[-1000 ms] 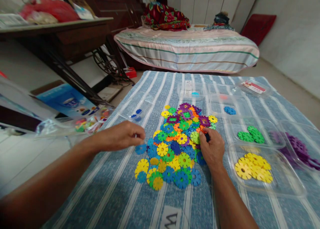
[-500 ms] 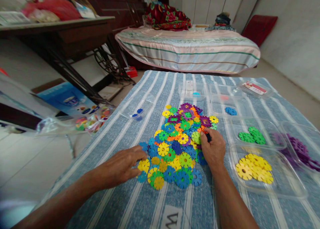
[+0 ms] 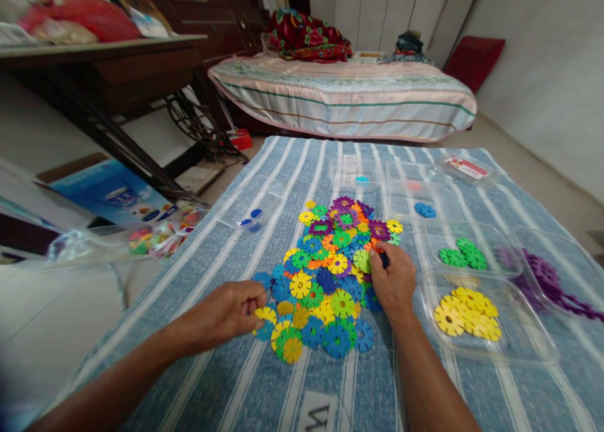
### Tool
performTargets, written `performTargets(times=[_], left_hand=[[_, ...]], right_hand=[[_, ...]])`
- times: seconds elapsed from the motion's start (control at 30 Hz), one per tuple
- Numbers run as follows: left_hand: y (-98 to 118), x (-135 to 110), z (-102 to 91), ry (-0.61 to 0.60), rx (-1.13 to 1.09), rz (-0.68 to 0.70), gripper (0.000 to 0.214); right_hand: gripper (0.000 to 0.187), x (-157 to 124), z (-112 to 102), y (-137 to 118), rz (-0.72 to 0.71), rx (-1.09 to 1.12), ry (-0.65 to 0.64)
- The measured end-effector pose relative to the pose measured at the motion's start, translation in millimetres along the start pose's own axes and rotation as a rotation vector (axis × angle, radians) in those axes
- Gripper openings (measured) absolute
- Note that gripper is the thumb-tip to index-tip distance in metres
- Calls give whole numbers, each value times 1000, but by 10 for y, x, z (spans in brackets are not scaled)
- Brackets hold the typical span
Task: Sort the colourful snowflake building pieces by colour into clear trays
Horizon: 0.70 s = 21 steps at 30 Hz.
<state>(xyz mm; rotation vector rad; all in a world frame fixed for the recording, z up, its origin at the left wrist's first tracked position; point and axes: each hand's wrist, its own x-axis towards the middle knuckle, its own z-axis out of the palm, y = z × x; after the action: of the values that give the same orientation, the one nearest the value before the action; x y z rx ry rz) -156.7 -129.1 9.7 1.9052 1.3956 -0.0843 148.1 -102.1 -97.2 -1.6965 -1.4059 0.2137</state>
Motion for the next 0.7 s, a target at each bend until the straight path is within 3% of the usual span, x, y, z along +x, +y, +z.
performTargets(times=[0.2,0.37,0.5,0.6,0.7], left_hand=[[-34,145,28,67,-174,44,17],[128,262,-8,183,-161,119,20],[330,328,-110,287,-126,204,21],[561,438,-140,246,-169,240,20],[934,646,-37,174,-262,347,17]], right_hand=[[33,31,16,-43,-3,7,12],[32,34,9,-69,7,10,2],[31,27,11,-54,9,0,2],[31,19,12,-36,9,-9,0],[29,16,5,-32,9,13,-1]])
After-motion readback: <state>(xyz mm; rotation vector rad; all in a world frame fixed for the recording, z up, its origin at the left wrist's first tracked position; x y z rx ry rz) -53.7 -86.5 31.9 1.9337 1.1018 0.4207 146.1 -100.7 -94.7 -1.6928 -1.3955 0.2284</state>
